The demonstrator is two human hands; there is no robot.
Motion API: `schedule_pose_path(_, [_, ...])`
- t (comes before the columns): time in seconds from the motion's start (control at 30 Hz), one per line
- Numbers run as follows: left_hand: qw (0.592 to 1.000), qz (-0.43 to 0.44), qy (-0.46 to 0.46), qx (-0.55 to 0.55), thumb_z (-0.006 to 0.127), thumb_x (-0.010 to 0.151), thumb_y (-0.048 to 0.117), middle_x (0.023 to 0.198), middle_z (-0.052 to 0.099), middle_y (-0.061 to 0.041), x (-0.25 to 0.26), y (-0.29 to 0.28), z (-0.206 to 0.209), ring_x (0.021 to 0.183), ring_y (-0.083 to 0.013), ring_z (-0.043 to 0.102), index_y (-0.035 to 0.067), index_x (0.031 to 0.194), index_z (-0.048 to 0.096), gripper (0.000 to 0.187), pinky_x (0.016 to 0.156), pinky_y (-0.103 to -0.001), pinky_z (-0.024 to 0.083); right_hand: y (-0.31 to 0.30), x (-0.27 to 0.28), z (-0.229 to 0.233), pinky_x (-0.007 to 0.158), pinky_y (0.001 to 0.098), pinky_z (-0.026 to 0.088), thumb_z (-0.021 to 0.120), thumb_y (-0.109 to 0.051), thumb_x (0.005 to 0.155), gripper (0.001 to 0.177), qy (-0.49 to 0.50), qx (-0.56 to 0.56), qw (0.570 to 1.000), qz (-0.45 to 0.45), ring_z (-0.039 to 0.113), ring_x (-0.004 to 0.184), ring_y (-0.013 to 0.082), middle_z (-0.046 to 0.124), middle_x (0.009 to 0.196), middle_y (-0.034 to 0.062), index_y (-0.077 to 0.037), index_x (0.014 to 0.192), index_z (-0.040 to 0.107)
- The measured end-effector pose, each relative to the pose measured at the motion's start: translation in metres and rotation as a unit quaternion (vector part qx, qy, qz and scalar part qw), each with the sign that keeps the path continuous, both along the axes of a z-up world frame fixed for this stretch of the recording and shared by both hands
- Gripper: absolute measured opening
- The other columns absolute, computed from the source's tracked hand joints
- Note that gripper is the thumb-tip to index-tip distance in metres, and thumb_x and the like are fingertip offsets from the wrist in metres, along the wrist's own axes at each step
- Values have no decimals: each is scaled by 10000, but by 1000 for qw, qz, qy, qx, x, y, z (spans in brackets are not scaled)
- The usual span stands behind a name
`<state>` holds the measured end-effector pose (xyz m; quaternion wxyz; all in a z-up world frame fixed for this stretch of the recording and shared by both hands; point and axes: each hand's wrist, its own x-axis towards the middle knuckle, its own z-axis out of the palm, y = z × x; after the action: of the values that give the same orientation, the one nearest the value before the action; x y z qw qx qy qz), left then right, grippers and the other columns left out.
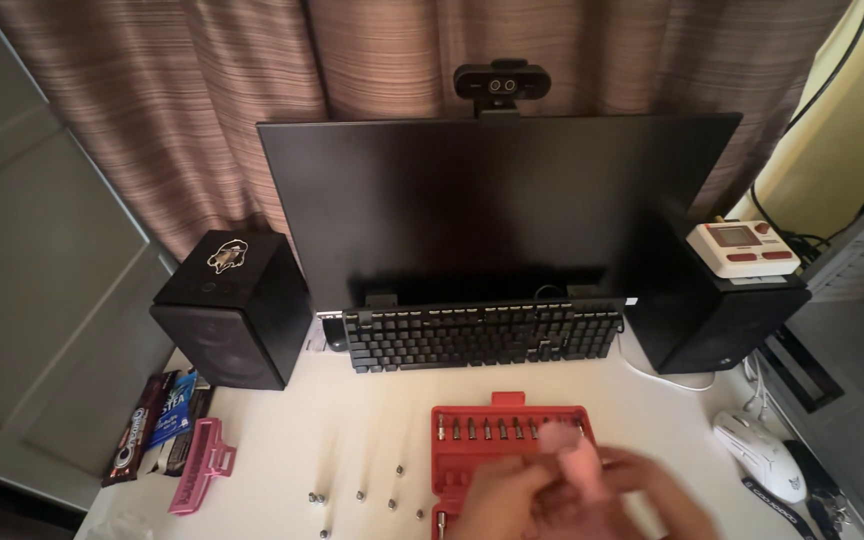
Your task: Organizing and wiping clean pieces of a socket set on a desk.
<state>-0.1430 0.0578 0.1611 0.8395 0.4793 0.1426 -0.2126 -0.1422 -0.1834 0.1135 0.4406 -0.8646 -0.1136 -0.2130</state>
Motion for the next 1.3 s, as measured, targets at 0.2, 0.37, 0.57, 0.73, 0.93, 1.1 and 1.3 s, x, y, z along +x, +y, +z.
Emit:
schedule_pose_path(0.2, [984, -8, 68, -167, 656, 928, 59, 1123, 743, -137, -6, 4, -17, 889, -207, 767, -28, 1214, 702, 303, 761, -339, 650, 43, -8, 47, 890, 315, 556, 748, 40, 714, 185, 25, 60, 986, 153, 710, 1051, 204, 708, 1106, 107, -41, 875, 706])
schedule_pose_path(0.37, [959, 42, -192, 205, 753, 863, 99, 833, 800, -99, -16, 13, -1, 771, -144, 762, -43, 919, 780, 154, 701, -284, 609, 48, 17, 76, 834, 333, 588, 683, -41, 854, 155, 383, 222, 874, 199, 728, 885, 211, 752, 925, 127, 10, 1000, 672])
schedule_pose_path(0.57, [904, 41, -320, 282, 810, 815, 82, 830, 777, -118, -17, 25, 3, 778, -161, 745, -39, 910, 788, 155, 694, -294, 609, 53, 21, 101, 835, 315, 558, 708, -73, 862, 186, 483, 290, 780, 273, 704, 892, 194, 756, 951, 123, 41, 1008, 689])
schedule_pose_path(0.73, [1000, 13, -14, 6, 710, 851, 59, 859, 788, -107, -10, 37, 0, 782, -204, 758, -32, 929, 768, 133, 739, -323, 632, 59, 10, 91, 807, 268, 569, 766, -60, 845, 165, 301, 122, 896, 303, 719, 932, 138, 749, 1014, 64, -18, 987, 693])
schedule_pose_path(0.93, [990, 51, -61, 120, 719, 858, 53, 849, 780, -119, -14, 32, 3, 756, -194, 731, -19, 931, 784, 121, 698, -330, 603, 65, 6, 87, 791, 251, 570, 804, -86, 843, 164, 138, 0, 952, 275, 699, 941, 124, 741, 1045, 22, -68, 978, 713])
schedule_pose_path(1.1, [877, 128, -329, 325, 753, 823, 51, 871, 793, -93, -26, 35, 32, 803, -166, 746, -3, 913, 776, 108, 728, -311, 621, 76, 15, 123, 792, 335, 590, 684, -54, 832, 195, 477, 323, 797, 181, 721, 851, 202, 762, 955, 131, 19, 1011, 706])
schedule_pose_path(1.3, [880, 87, -338, 322, 762, 812, 45, 870, 797, -86, -18, 36, 41, 810, -164, 743, -7, 909, 781, 112, 745, -296, 608, 68, 16, 105, 783, 338, 595, 692, -86, 851, 230, 469, 315, 799, 205, 735, 869, 214, 771, 988, 144, 17, 1056, 701])
